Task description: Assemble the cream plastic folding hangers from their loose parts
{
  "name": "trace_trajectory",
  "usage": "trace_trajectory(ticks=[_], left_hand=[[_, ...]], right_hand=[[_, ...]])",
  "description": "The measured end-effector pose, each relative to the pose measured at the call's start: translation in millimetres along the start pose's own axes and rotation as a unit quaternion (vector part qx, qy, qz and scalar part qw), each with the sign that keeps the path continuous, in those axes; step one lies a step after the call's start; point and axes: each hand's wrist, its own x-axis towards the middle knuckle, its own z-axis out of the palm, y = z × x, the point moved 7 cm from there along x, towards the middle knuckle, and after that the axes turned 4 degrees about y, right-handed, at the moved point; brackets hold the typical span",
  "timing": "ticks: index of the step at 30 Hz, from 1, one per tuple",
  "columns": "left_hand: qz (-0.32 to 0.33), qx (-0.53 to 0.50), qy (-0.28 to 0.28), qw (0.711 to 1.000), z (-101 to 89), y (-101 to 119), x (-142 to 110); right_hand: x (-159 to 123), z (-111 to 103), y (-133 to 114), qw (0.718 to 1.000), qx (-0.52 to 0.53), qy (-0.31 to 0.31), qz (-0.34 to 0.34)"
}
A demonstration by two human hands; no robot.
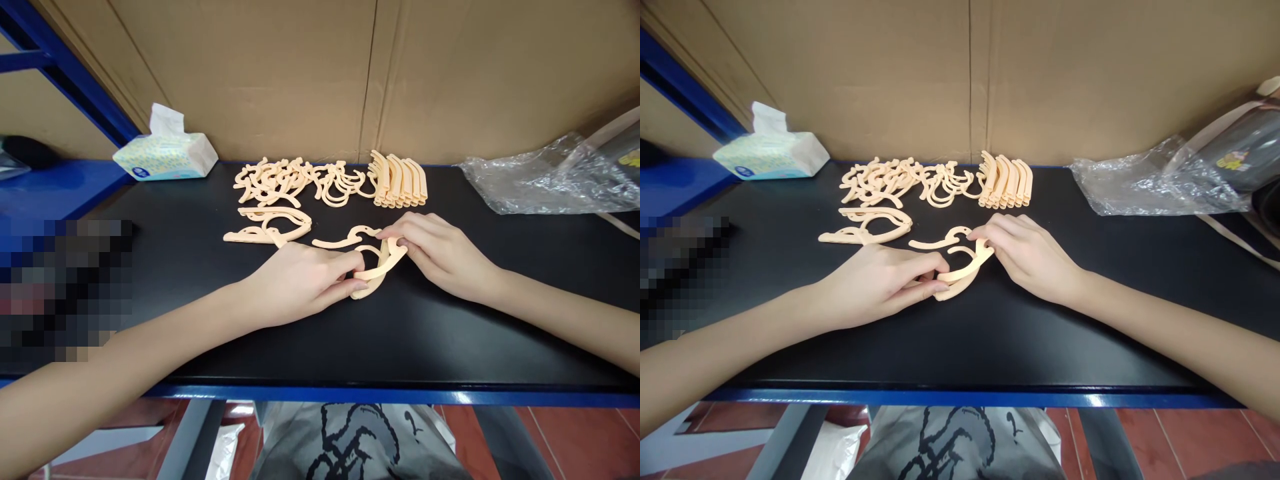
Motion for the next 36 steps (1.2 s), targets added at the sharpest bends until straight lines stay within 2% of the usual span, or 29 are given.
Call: trace_trajectory(ticks=[9, 18, 22, 26, 31, 36], left_hand=[[0.008, 0.003, 0.02, 1.0, 2.4, -2, -2], [0.007, 0.01, 0.0, 1.0, 2.3, -1, -1], [0.007, 0.01, -0.001, 1.0, 2.0, 0, -1], [0.0, 0.009, -0.019, 1.0, 5.9, -1, -2], [0.007, -0.011, -0.024, 1.0, 5.2, 2, 0], [0.02, -0.068, -0.043, 0.997, 5.3, 5, 0]], right_hand=[[1, -1, -6, 0.999, 0.018, -0.015, -0.03], [1, -5, -16, 0.997, -0.012, -0.001, -0.075], [1, -5, -18, 0.994, -0.053, -0.004, -0.092], [0, -5, -28, 0.979, -0.152, 0.007, -0.132], [1, -10, -32, 0.967, -0.225, 0.031, -0.115], [-1, -10, -15, 0.979, -0.186, 0.038, -0.07]])
